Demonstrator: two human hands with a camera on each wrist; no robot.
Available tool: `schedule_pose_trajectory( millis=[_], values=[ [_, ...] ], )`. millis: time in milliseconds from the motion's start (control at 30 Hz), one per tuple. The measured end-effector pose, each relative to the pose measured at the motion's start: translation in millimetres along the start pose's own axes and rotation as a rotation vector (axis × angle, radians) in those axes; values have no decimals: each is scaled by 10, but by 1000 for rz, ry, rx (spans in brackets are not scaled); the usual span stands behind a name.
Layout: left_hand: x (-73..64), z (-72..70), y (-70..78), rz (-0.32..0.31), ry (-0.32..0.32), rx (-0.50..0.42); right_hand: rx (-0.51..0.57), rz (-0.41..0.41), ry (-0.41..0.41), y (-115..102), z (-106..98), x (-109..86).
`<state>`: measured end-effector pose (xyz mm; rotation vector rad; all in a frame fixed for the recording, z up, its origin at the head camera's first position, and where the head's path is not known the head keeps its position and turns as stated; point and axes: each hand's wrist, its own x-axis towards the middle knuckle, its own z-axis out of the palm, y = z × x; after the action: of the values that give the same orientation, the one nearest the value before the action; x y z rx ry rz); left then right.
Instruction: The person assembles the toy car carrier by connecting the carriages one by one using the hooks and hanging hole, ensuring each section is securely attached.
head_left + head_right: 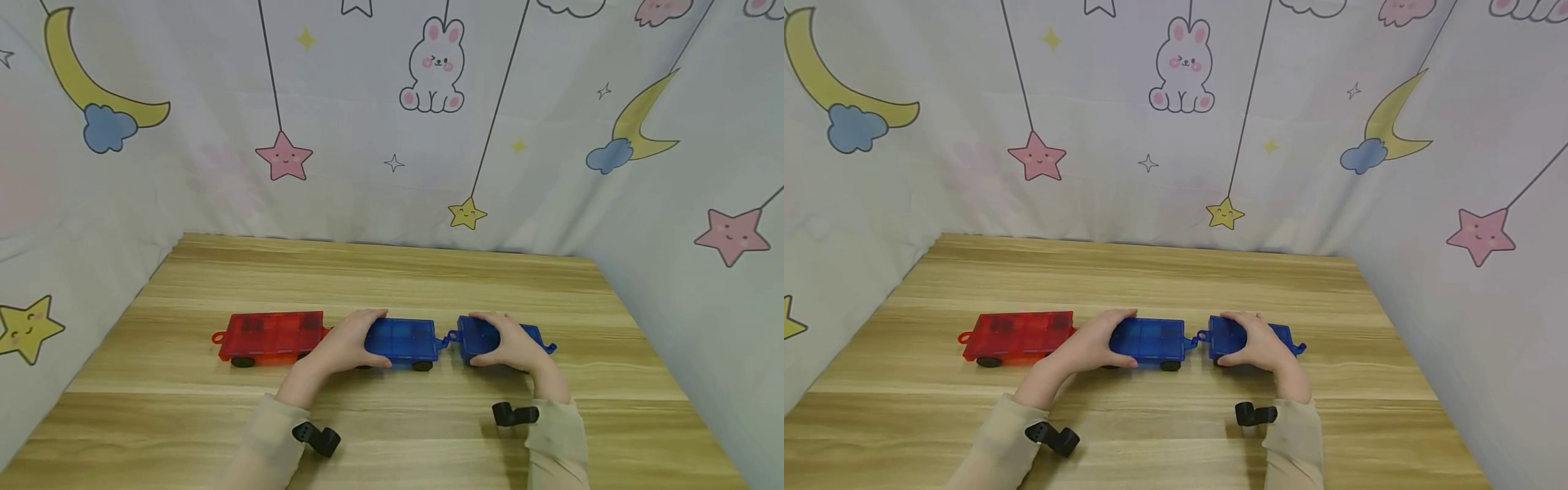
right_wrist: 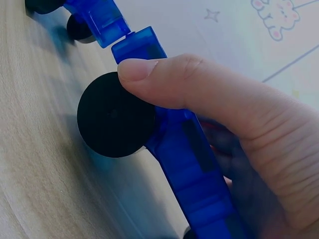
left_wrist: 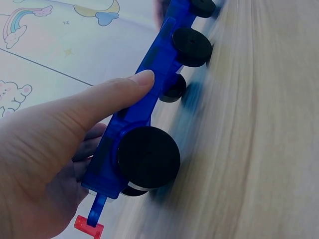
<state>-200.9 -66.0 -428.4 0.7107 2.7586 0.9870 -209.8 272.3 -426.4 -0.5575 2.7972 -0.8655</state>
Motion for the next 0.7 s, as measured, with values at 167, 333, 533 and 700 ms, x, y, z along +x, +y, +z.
schedule_pose_trajectory(
  millis=[167,333,533,700],
  values=[
    [-3,-4,1,-1,-4,-2,6,13,-2,-11,-7,-5],
    [-5,-7,2,-2,-8,-7,11,26,-2,-20,-12,-12],
    [4,-5,-7,1,-10,1,13,23,5,-13,-9,-7],
    [11,-2,-13,2,-11,0,15,40,2,-22,-17,-15]
  ],
)
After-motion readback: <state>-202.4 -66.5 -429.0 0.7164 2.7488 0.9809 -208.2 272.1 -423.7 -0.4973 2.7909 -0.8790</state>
